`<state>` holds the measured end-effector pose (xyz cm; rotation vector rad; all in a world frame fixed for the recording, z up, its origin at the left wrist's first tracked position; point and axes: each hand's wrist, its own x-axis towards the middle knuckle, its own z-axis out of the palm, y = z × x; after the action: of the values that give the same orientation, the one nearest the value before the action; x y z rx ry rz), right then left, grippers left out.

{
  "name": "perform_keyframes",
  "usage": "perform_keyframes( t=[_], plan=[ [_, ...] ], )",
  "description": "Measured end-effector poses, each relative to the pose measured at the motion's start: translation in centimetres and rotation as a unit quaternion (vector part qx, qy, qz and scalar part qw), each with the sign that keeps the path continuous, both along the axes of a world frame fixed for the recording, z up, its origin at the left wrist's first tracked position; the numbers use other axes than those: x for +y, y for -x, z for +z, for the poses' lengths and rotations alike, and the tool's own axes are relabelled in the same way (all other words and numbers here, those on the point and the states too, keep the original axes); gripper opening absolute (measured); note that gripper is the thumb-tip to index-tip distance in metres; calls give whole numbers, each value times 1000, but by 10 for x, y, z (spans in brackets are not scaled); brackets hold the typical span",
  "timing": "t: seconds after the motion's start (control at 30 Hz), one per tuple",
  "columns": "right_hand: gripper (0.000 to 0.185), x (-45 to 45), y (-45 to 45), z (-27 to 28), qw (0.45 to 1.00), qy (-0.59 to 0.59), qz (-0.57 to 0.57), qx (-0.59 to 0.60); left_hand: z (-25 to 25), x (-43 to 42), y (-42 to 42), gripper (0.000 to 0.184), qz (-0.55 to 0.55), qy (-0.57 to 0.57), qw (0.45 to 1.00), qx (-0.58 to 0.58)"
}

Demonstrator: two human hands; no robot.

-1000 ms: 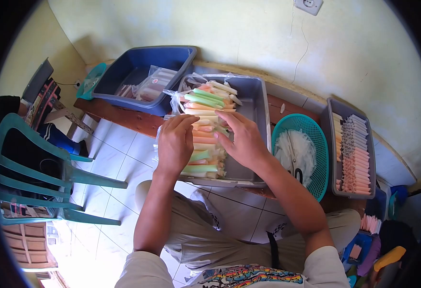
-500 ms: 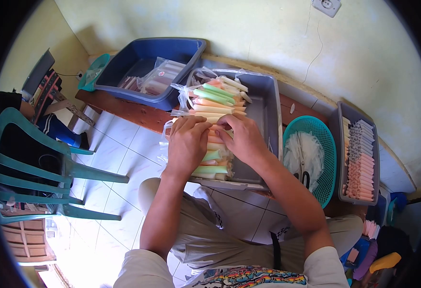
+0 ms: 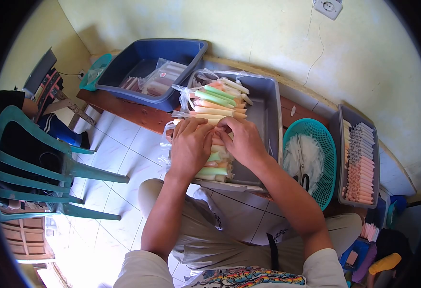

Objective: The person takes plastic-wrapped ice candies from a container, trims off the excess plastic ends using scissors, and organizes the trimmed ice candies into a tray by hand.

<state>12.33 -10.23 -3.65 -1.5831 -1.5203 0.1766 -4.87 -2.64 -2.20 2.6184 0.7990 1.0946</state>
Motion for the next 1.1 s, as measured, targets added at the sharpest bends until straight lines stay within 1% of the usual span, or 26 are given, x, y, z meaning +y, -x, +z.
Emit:
perform_keyframes(
  t=[0.13,0.27,0.33,0.4,0.5,0.57,0.67,0.73,0.83,0.9,1.0,1.1],
  plan=[
    [19,-1,-2,3,999,-3,-21,-35,5,7,-1,18,-2,8,1000,8],
    [20,1,-5,11,999,-6,-27,-25,10,22,-3,16,-3,2,1000,-25],
    [16,2,-5,19,999,-16,-26,-41,13,30,-3,16,-3,-5,999,-39],
    [17,5,-7,20,999,-19,-25,-34,15,37,-3,18,5,4,998,-63],
    [18,12,-9,23,999,-17,-23,-35,18,52,-6,21,0,0,998,-66],
    [20,19,-9,27,999,-14,-21,-44,19,65,-7,22,9,4,998,-55],
    [22,33,-9,32,1000,-5,-9,-21,16,85,-7,26,22,14,999,-44],
    [20,43,-9,32,998,-25,-13,-55,14,92,-6,27,30,20,998,-43],
    [24,61,-14,34,998,-32,-18,-58,14,95,-9,30,38,42,996,-68],
    [25,73,-19,34,997,-36,-15,-62,16,96,-12,33,31,38,996,-80],
    [27,89,-26,34,996,-40,-8,-80,21,106,-15,32,36,29,995,-84],
    [29,99,-30,33,995,-30,-1,-98,13,122,-18,32,43,14,994,-99]
  ],
)
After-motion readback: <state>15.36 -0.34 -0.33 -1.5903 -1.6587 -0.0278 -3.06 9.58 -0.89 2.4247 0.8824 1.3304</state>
